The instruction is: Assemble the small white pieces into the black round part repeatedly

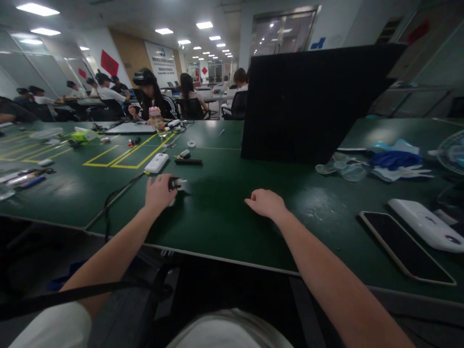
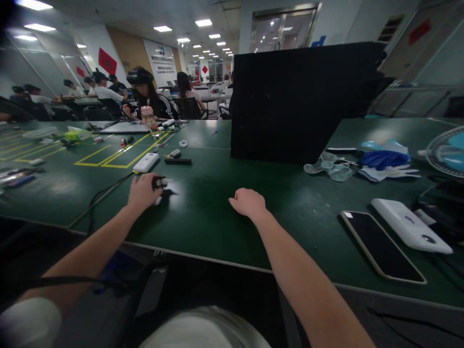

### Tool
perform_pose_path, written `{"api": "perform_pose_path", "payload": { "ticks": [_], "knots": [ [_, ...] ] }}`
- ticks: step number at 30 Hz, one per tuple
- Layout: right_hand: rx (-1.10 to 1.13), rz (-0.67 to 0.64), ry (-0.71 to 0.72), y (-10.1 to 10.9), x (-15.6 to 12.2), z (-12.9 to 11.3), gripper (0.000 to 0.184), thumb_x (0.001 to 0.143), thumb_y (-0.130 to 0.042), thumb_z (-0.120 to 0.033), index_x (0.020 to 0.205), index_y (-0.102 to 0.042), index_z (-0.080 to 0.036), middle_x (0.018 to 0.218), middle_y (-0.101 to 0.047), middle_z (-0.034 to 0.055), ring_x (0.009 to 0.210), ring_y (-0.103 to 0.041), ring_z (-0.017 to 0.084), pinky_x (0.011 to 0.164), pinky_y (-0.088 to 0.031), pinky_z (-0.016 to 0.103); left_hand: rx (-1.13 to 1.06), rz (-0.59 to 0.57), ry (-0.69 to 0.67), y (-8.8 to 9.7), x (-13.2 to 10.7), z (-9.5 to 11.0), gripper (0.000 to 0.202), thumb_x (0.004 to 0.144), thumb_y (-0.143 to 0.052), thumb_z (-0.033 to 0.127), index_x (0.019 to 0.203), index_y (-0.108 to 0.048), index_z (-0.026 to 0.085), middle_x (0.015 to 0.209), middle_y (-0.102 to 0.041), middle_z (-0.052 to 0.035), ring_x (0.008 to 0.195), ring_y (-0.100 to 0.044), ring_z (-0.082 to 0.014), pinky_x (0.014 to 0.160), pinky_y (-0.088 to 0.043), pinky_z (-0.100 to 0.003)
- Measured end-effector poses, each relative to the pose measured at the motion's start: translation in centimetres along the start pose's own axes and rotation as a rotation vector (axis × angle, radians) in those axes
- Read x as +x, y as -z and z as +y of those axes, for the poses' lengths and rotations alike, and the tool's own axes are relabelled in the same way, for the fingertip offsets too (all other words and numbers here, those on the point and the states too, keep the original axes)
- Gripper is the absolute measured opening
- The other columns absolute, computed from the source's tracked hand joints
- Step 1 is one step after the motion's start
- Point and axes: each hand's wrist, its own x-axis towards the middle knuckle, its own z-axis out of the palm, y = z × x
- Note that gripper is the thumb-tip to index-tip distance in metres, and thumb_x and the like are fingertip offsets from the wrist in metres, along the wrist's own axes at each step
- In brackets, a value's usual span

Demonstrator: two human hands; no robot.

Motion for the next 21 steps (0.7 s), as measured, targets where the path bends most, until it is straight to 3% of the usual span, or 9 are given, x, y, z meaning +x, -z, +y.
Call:
{"api": "perform_pose_path", "payload": {
  "ticks": [4, 8, 11, 14, 16, 18, 21],
  "knots": [
    [-0.044, -0.039, -0.035, 0.2, 0.0, -0.2, 0.031, 0.093, -0.056, -0.05, 0.088, -0.069, -0.022, 0.084, -0.071, 0.0059, 0.07, -0.067, 0.019, 0.06, -0.055, 0.032, 0.192, 0.076, -0.262, 1.0, -0.4, -2.5, 0.042, 0.085, -0.057, 0.022, 0.127, -0.061, 0.025, 0.135, -0.061, -0.0128, 0.123, -0.057, -0.0363, 0.121, -0.009, -0.065],
    [-0.065, -0.062, -0.052, 0.4, 0.1, -0.3, 0.032, 0.094, -0.055, -0.051, 0.093, -0.069, -0.022, 0.089, -0.071, 0.006, 0.075, -0.068, 0.02, 0.063, -0.055, 0.032, 0.19, 0.06, -0.345, 1.0, -0.9, -4.0, 0.044, 0.084, -0.056, 0.019, 0.126, -0.064, 0.027, 0.141, -0.057, -0.0115, 0.124, -0.057, -0.0363, 0.122, -0.008, -0.064],
    [-0.061, -0.065, -0.055, 0.5, 0.0, -0.4, 0.031, 0.094, -0.055, -0.049, 0.093, -0.069, -0.022, 0.089, -0.071, 0.0066, 0.076, -0.068, 0.021, 0.063, -0.054, 0.032, 0.105, 0.123, -0.179, 0.7, -0.2, -5.4, 0.047, 0.083, -0.058, 0.023, 0.13, -0.061, 0.025, 0.146, -0.052, -0.0123, 0.128, -0.054, -0.0363, 0.12, -0.022, -0.06],
    [-0.035, -0.064, -0.047, 0.7, -0.2, -0.5, 0.03, 0.094, -0.055, -0.048, 0.091, -0.069, -0.022, 0.088, -0.071, 0.0066, 0.074, -0.067, 0.02, 0.063, -0.054, 0.033, -0.109, 0.216, 0.142, -0.4, 1.3, -6.6, 0.05, 0.084, -0.061, 0.034, 0.132, -0.056, 0.019, 0.137, -0.057, -0.0153, 0.126, -0.056, -0.0335, 0.11, -0.042, -0.049],
    [-0.023, -0.053, -0.046, 1.0, -0.4, -0.6, 0.029, 0.093, -0.057, -0.048, 0.09, -0.069, -0.022, 0.087, -0.071, 0.0065, 0.073, -0.067, 0.02, 0.063, -0.054, 0.034, -0.298, 0.246, 0.308, -1.6, 2.4, -6.6, 0.054, 0.085, -0.061, 0.041, 0.132, -0.053, 0.016, 0.13, -0.061, -0.0156, 0.121, -0.059, -0.0309, 0.104, -0.048, -0.045],
    [-0.021, -0.047, -0.042, 1.4, -0.6, -0.6, 0.031, 0.091, -0.06, -0.051, 0.087, -0.07, -0.022, 0.085, -0.07, 0.0065, 0.072, -0.066, 0.021, 0.063, -0.054, 0.035, -0.462, 0.219, 0.359, -2.9, 3.3, -5.9, 0.054, 0.087, -0.061, 0.046, 0.131, -0.053, 0.016, 0.126, -0.064, -0.014, 0.116, -0.062, -0.0283, 0.102, -0.05, -0.043],
    [-0.029, -0.05, -0.023, 1.8, -0.9, -0.6, 0.035, 0.086, -0.064, -0.057, 0.086, -0.07, -0.022, 0.082, -0.07, 0.0065, 0.071, -0.066, 0.021, 0.063, -0.054, 0.036, -0.631, 0.113, 0.278, -4.6, 4.5, -3.6, 0.05, 0.089, -0.059, 0.048, 0.13, -0.054, 0.019, 0.126, -0.065, -0.0115, 0.111, -0.065, -0.0247, 0.098, -0.052, -0.039]
  ]
}}
